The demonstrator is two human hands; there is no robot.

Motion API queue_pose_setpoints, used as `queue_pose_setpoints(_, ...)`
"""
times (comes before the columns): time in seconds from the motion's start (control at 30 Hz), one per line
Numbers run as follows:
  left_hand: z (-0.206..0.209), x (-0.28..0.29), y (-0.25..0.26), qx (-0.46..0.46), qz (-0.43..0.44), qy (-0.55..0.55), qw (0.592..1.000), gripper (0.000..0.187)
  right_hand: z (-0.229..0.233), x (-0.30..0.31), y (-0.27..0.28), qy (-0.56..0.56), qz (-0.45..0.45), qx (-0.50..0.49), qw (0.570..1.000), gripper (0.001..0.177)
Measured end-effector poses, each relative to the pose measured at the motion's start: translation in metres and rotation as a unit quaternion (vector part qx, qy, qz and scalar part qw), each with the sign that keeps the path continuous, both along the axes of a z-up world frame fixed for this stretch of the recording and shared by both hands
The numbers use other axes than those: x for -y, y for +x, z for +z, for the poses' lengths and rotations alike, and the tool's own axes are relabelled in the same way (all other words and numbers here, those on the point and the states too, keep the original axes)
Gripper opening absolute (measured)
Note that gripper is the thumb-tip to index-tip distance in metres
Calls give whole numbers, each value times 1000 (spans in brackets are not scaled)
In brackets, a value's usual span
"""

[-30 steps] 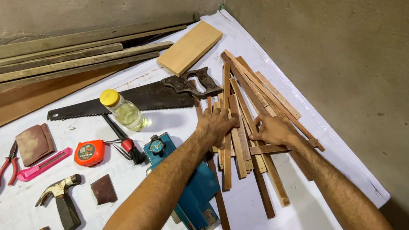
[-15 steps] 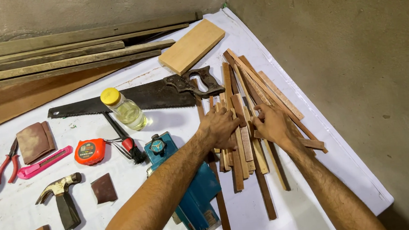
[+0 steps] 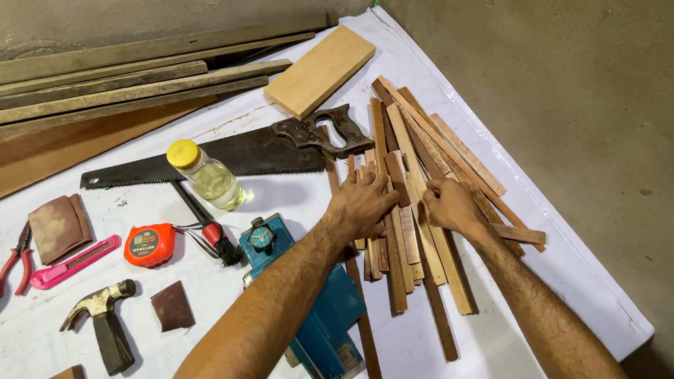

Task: Hammering nails into a wooden structure, measuring wood, and using an electric planer to smooth a wooden piece.

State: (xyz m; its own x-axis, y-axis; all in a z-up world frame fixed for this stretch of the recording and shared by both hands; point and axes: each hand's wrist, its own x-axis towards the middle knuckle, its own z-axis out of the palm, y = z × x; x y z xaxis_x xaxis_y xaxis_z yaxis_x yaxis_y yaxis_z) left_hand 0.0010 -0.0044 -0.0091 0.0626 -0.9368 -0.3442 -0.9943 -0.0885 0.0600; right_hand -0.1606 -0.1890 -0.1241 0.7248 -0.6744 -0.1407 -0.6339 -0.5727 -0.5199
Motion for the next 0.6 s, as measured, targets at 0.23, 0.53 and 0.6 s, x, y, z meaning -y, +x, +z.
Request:
queue_pose_setpoints(0.23, -5, 3, -1, -10, -1, 0, 1000, 80, 50, -15, -2, 130, -73, -45, 988, 38)
queue_pose_setpoints(0.53, -2, 0, -3, -20, 39, 6, 999, 77, 106, -40, 13, 210, -156, 1, 965, 41)
queue_pose_setpoints(0.6, -8, 3, -1, -6, 9, -6, 1000, 82, 98, -32, 18, 180, -129, -10, 975, 40)
